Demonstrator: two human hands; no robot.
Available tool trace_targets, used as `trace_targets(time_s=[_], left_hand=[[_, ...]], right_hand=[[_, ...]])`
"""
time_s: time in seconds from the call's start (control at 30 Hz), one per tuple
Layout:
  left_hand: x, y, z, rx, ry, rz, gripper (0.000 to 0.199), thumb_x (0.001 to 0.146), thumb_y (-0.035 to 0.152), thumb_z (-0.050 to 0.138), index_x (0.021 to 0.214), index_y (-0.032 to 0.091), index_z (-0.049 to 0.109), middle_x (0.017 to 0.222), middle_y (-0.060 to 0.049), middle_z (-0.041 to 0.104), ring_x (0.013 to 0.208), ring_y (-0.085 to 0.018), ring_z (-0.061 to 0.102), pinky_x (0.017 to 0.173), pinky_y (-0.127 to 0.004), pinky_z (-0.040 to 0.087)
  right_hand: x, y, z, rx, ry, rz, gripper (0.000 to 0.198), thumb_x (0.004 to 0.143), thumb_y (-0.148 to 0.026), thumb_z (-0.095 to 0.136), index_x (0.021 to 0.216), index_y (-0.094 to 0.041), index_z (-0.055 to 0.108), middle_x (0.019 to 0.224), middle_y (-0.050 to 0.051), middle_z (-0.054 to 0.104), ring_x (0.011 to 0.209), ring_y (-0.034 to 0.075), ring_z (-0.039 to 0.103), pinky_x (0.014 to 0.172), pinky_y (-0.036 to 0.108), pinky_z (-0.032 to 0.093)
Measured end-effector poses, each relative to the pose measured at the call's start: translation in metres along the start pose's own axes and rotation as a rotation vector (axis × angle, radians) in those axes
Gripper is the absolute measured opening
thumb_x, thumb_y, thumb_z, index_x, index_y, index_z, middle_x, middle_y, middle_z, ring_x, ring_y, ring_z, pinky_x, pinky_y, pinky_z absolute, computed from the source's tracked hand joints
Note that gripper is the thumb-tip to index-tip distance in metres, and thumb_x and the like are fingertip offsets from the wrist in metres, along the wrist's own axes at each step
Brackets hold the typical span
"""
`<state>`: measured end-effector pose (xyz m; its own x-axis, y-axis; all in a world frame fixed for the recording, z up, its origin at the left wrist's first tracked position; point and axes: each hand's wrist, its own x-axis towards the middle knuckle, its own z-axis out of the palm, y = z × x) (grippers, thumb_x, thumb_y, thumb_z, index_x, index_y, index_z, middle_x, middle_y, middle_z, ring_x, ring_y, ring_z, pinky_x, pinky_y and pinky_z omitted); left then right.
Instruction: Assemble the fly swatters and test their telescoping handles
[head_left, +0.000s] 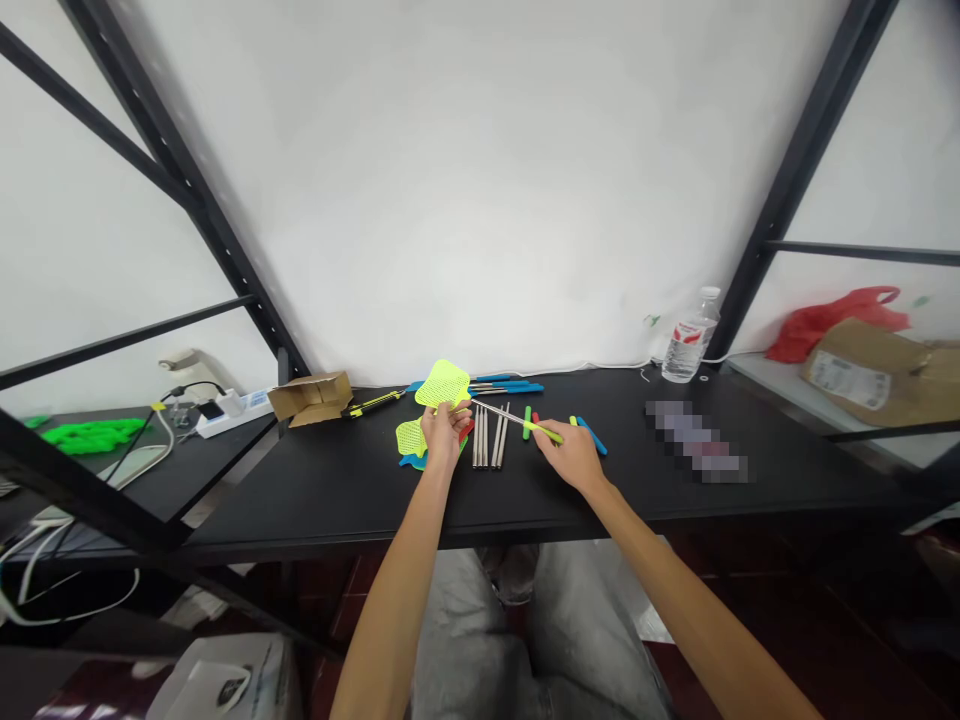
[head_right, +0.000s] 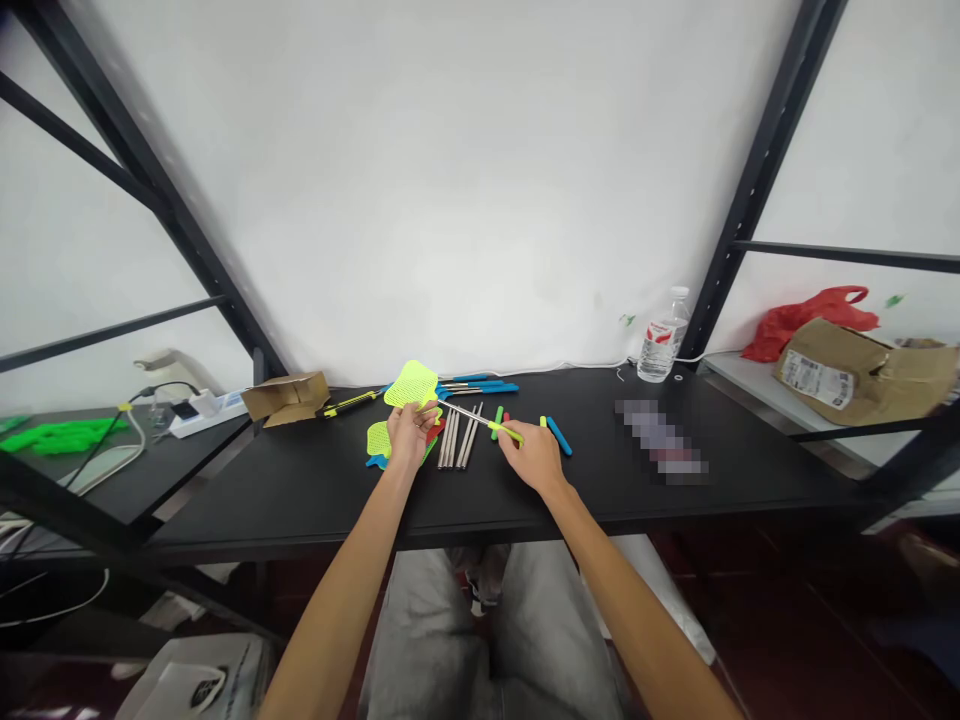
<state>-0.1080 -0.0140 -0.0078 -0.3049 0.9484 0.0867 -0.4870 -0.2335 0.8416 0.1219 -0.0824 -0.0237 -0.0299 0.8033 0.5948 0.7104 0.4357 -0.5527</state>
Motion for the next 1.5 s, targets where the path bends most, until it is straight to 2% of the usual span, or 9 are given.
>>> trace_targets(time_s=[0.37, 0.6, 0.87, 1.1, 1.37, 1.5], left_hand=[[-0.008, 0.004, 0.004, 0.028, -0.039, 0.017, 0.029, 0.074, 0.027, 0.065, 0.092, 0.021, 0.043, 0.081, -0.007, 0.075, 0.052, -0.010, 0.064, 0.056, -0.022, 0.052], [-0.012, 0.007, 0.005, 0.038, -0.053, 0.007, 0.031, 0.073, 0.027, 0.065, 0.089, 0.022, 0.039, 0.076, -0.004, 0.074, 0.044, -0.007, 0.055, 0.050, -0.021, 0.044], [-0.012, 0.005, 0.005, 0.094, -0.109, 0.039, 0.032, 0.074, 0.031, 0.065, 0.090, 0.023, 0.039, 0.072, -0.001, 0.071, 0.045, -0.007, 0.053, 0.050, -0.021, 0.042], [-0.011, 0.003, 0.000, 0.111, -0.233, 0.042, 0.037, 0.077, 0.033, 0.069, 0.077, 0.024, 0.033, 0.065, 0.001, 0.066, 0.044, -0.006, 0.046, 0.046, -0.021, 0.036], [-0.010, 0.001, -0.002, 0.178, -0.411, 0.044, 0.038, 0.082, 0.035, 0.065, 0.055, 0.018, 0.044, 0.063, -0.002, 0.063, 0.047, -0.005, 0.042, 0.047, -0.021, 0.036], [-0.011, 0.002, -0.002, 0.181, -0.456, 0.032, 0.043, 0.083, 0.036, 0.065, 0.050, 0.016, 0.046, 0.063, -0.003, 0.062, 0.046, -0.004, 0.038, 0.048, -0.022, 0.035]], right_hand=[[0.000, 0.000, -0.001, 0.001, -0.010, 0.004, 0.030, 0.093, -0.038, 0.050, 0.095, -0.025, 0.077, 0.078, 0.002, 0.076, 0.064, 0.020, 0.067, 0.064, 0.028, 0.043], [0.000, 0.001, 0.000, -0.007, 0.000, 0.008, 0.030, 0.092, -0.037, 0.050, 0.094, -0.026, 0.078, 0.080, 0.003, 0.076, 0.068, 0.021, 0.069, 0.065, 0.028, 0.045], [0.000, 0.002, -0.001, -0.021, 0.010, 0.007, 0.030, 0.093, -0.037, 0.050, 0.096, -0.026, 0.078, 0.080, 0.003, 0.076, 0.073, 0.022, 0.070, 0.066, 0.028, 0.046], [0.000, 0.002, -0.002, -0.010, -0.009, 0.008, 0.032, 0.095, -0.038, 0.048, 0.094, -0.026, 0.078, 0.081, 0.003, 0.076, 0.074, 0.022, 0.071, 0.069, 0.029, 0.046], [0.000, -0.001, -0.005, -0.017, -0.017, 0.039, 0.035, 0.096, -0.041, 0.046, 0.096, -0.026, 0.078, 0.081, 0.003, 0.076, 0.077, 0.021, 0.070, 0.070, 0.027, 0.043], [0.001, 0.001, -0.005, -0.004, -0.050, 0.044, 0.039, 0.097, -0.043, 0.043, 0.093, -0.024, 0.077, 0.074, 0.001, 0.073, 0.069, 0.019, 0.066, 0.066, 0.026, 0.039]])
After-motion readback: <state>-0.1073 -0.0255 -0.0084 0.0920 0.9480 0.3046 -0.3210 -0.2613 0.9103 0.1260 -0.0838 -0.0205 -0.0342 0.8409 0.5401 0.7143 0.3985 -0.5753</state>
